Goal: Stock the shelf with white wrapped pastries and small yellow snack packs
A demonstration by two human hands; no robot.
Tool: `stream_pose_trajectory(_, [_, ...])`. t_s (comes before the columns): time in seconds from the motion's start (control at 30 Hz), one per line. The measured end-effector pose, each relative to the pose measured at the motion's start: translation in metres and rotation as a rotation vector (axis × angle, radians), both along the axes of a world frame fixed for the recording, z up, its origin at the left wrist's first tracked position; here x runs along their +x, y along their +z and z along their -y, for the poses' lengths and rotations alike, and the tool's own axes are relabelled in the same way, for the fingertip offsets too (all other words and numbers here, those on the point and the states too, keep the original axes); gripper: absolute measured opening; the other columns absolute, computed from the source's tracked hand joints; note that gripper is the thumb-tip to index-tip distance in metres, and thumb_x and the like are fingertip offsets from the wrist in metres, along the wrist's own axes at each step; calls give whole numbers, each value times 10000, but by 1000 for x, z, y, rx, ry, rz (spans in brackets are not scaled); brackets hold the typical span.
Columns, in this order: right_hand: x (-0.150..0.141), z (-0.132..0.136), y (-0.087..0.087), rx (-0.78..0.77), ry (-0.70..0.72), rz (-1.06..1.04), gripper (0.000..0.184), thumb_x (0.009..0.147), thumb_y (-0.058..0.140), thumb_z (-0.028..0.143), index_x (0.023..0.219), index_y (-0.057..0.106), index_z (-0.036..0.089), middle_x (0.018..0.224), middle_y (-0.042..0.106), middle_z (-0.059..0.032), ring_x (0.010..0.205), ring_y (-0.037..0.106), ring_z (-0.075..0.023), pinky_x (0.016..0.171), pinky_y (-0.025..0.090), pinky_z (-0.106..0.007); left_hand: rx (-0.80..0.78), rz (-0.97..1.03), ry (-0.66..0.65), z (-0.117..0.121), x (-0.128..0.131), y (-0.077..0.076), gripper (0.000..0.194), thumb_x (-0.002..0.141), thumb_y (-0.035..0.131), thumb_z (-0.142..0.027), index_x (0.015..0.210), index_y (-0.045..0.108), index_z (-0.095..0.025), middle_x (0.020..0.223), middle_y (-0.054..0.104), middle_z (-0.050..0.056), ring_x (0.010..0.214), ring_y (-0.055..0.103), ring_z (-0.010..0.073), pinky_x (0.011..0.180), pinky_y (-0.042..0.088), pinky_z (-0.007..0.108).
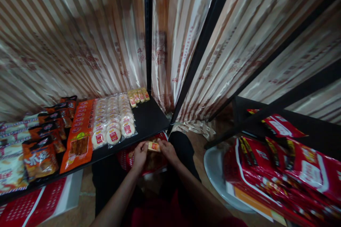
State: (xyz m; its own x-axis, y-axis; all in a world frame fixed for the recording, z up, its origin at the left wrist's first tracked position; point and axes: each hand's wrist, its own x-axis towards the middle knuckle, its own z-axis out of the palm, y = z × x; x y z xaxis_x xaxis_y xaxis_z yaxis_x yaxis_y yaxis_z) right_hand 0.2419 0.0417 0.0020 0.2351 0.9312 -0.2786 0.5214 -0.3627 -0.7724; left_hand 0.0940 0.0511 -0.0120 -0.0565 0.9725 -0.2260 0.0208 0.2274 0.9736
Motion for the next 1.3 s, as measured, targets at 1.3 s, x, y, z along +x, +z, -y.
stream_pose_trajectory(1.3, [-18,-49,35,200,85,-99,328,776,516,473,933,590,194,681,647,-5,595,594,-128,544,411,-210,-96,245,33,-5,11,21,329,555,681,-274,846,604,-143,747,681,41,635,609,128,595,460,225])
